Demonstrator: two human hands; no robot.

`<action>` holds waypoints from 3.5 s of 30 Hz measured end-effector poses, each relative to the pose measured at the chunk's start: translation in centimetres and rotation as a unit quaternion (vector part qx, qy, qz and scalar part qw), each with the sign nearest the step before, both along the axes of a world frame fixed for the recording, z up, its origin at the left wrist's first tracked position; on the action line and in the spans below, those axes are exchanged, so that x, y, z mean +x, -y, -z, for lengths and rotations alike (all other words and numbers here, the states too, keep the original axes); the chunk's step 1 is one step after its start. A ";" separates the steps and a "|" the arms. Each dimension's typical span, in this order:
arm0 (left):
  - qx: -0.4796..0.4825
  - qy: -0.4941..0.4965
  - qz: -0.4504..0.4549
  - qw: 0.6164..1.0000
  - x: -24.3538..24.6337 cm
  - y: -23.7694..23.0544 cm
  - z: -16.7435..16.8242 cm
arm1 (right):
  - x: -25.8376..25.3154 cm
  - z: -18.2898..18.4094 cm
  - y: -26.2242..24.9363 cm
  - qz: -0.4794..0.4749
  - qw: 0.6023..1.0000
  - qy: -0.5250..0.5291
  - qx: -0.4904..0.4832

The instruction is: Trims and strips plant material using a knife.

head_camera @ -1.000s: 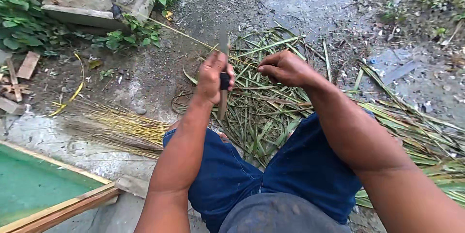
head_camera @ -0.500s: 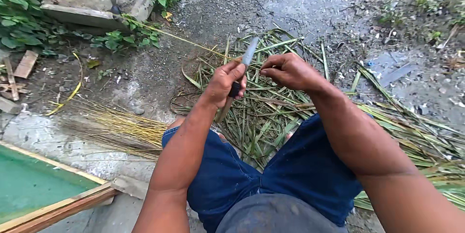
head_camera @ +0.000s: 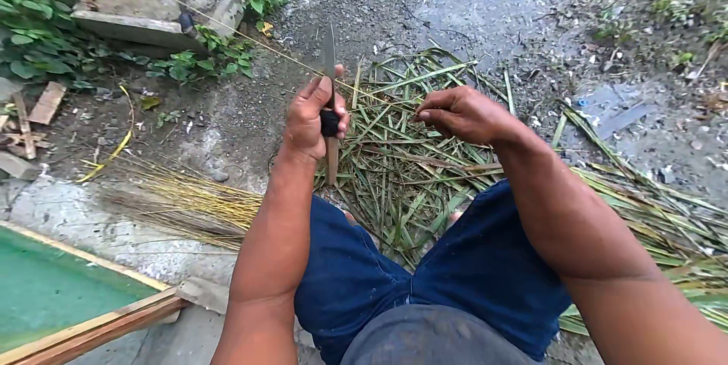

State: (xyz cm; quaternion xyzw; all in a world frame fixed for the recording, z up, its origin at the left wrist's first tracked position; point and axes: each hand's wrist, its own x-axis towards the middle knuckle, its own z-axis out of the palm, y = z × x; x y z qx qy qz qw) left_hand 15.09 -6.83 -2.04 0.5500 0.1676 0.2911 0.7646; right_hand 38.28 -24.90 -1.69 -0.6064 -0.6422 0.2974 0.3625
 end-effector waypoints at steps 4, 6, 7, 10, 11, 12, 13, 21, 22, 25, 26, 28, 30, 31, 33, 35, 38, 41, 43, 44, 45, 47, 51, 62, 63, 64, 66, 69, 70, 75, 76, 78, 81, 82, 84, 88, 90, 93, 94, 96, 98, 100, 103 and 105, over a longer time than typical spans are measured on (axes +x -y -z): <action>0.000 -0.031 0.014 0.999 0.3 1.1 0.3 | 0.0 0.2 -0.5 0.000 1.000 0.005 -0.007; 0.006 -0.046 0.019 0.999 0.2 1.0 0.4 | 0.1 0.2 -0.5 -0.003 1.000 0.008 0.000; 0.010 -0.042 0.004 0.999 -0.1 0.3 0.3 | 0.2 0.1 -0.5 -0.003 1.000 0.016 0.002; 0.006 0.002 -0.081 0.997 -2.0 -2.7 -0.6 | 0.6 -0.1 0.0 -0.004 1.000 0.024 0.004; -0.001 0.017 -0.097 0.995 -2.4 -3.1 -0.8 | 0.7 -0.1 0.0 -0.004 1.000 0.023 0.006; 0.000 0.018 -0.094 0.995 -2.5 -2.9 -0.9 | 0.7 -0.2 0.0 -0.001 1.000 0.023 0.006; 0.006 0.007 -0.073 0.997 -2.4 -2.2 -0.7 | 0.6 -0.1 -0.1 0.003 1.000 0.023 0.007; -0.004 -0.008 -0.033 0.999 -1.9 -1.4 -0.5 | 0.7 -0.3 0.3 0.011 0.999 0.036 0.021; -0.005 -0.009 -0.034 0.999 -1.9 -1.2 -0.6 | 0.7 -0.3 0.3 0.013 0.999 0.039 0.022; -0.006 -0.036 0.016 0.999 -1.3 0.2 -0.1 | 0.9 -0.2 0.3 0.013 0.999 0.041 0.021; -0.005 -0.037 0.020 0.999 -1.2 0.1 0.0 | 1.0 -0.2 0.4 0.010 0.999 0.040 0.024; -0.002 -0.024 -0.017 1.000 -1.6 -1.0 -0.2 | 1.2 -0.1 0.6 0.002 0.999 0.036 0.030; -0.011 0.001 -0.063 0.998 -2.3 -2.3 -0.7 | 1.6 0.0 0.8 0.001 0.999 0.036 0.038; -0.014 0.011 -0.076 0.997 -2.4 -2.5 -0.8 | 1.7 0.1 0.9 0.004 0.999 0.038 0.037; -0.009 0.001 -0.068 0.998 -2.2 -1.7 -0.7 | 1.8 0.1 0.8 0.012 0.998 0.044 0.030; -0.005 -0.037 -0.030 0.999 -1.3 0.1 -0.3 | 1.6 0.0 0.7 0.027 0.998 0.050 0.024; -0.024 -0.064 0.006 0.998 -0.5 1.0 0.1 | 1.5 -0.1 0.6 0.032 0.997 0.060 0.025; -0.016 -0.036 -0.045 0.998 -1.4 -1.0 -0.4 | 1.9 -0.1 1.0 0.028 0.997 0.064 0.033; -0.017 -0.021 -0.061 0.998 -1.6 -1.2 -0.6 | 2.0 -0.1 1.0 0.035 0.997 0.064 0.035; -0.019 -0.029 -0.051 0.998 -1.4 -0.6 -0.5 | 2.0 -0.1 0.9 0.038 0.997 0.066 0.032; -0.022 -0.045 -0.031 0.998 -1.0 0.2 -0.2 | 1.9 -0.1 0.8 0.039 0.997 0.067 0.031; -0.026 -0.058 0.006 0.998 -0.5 0.9 0.3 | 1.8 -0.1 0.6 0.033 0.997 0.068 0.031; -0.012 -0.003 -0.072 0.997 -2.7 -3.3 -0.6 | 2.8 -0.2 1.4 0.028 0.998 0.053 0.018; -0.052 0.024 -0.368 0.928 -6.3 -6.8 -0.3 | 6.0 -0.4 2.4 0.170 0.983 -0.004 -0.068; -0.022 -0.020 -0.308 0.951 -5.1 -4.8 -0.5 | 5.2 -0.2 1.8 0.164 0.984 -0.022 -0.059; 0.007 -0.058 -0.237 0.970 -3.9 -2.8 -0.4 | 4.3 -0.1 1.1 0.155 0.986 -0.040 -0.055; 0.038 -0.110 -0.086 0.990 -1.4 0.8 0.2 | 2.2 0.4 -0.3 0.120 0.989 -0.076 -0.043; 0.018 -0.107 0.051 0.993 1.3 3.6 1.6 | -0.9 0.8 -1.8 0.060 0.991 -0.111 -0.042; 0.008 -0.096 0.062 0.993 1.5 3.7 1.9 | -1.5 0.8 -2.1 0.044 0.991 -0.119 -0.053; -0.010 -0.032 -0.033 0.999 0.2 0.5 1.0 | -1.3 1.0 -2.2 0.024 0.989 -0.125 -0.070; -0.011 -0.021 -0.054 0.998 0.0 0.0 0.8 | -1.2 1.0 -2.1 0.026 0.990 -0.119 -0.070; -0.014 -0.009 -0.071 0.997 0.1 0.0 0.8 | -1.2 1.1 -2.1 0.038 0.991 -0.109 -0.067; 0.007 -0.064 -0.009 0.998 1.2 2.3 1.3 | -1.8 1.1 -2.2 0.041 0.990 -0.119 -0.056; 0.012 -0.089 0.030 0.995 1.6 3.2 1.5 | -2.0 1.0 -2.3 0.038 0.990 -0.127 -0.048; 0.014 -0.117 0.084 0.989 2.3 4.1 1.9 | -2.1 0.9 -2.3 0.030 0.990 -0.133 -0.036; 0.006 -0.058 0.000 0.998 1.6 0.8 0.8 | -1.5 0.7 -1.6 0.013 0.993 -0.109 -0.040; 0.004 -0.056 -0.033 0.998 1.4 0.5 0.3 | -1.5 0.7 -1.4 0.021 0.994 -0.101 -0.036; 0.023 -0.132 0.050 0.990 2.1 3.6 1.0 | -1.8 0.8 -1.6 0.043 0.995 -0.092 -0.022; 0.025 -0.146 0.082 0.986 2.5 4.3 1.3 | -1.8 0.9 -1.6 0.045 0.995 -0.088 -0.009; 0.028 -0.132 0.104 0.985 2.6 3.9 1.2 | -1.9 0.8 -1.7 0.040 0.996 -0.083 0.009; 0.027 -0.098 0.086 0.991 2.4 2.9 0.9 | -2.1 0.4 -1.6 0.036 0.996 -0.075 0.015; 0.020 -0.084 0.068 0.994 2.4 2.9 1.0 | -2.2 0.3 -1.8 0.038 0.997 -0.072 0.013; 0.047 -0.102 0.060 0.992 2.5 3.6 1.6 | -2.3 0.5 -2.0 0.044 0.996 -0.081 0.004; 0.054 -0.104 0.056 0.992 2.4 3.3 1.6 | -2.4 0.7 -2.1 0.043 0.995 -0.094 0.005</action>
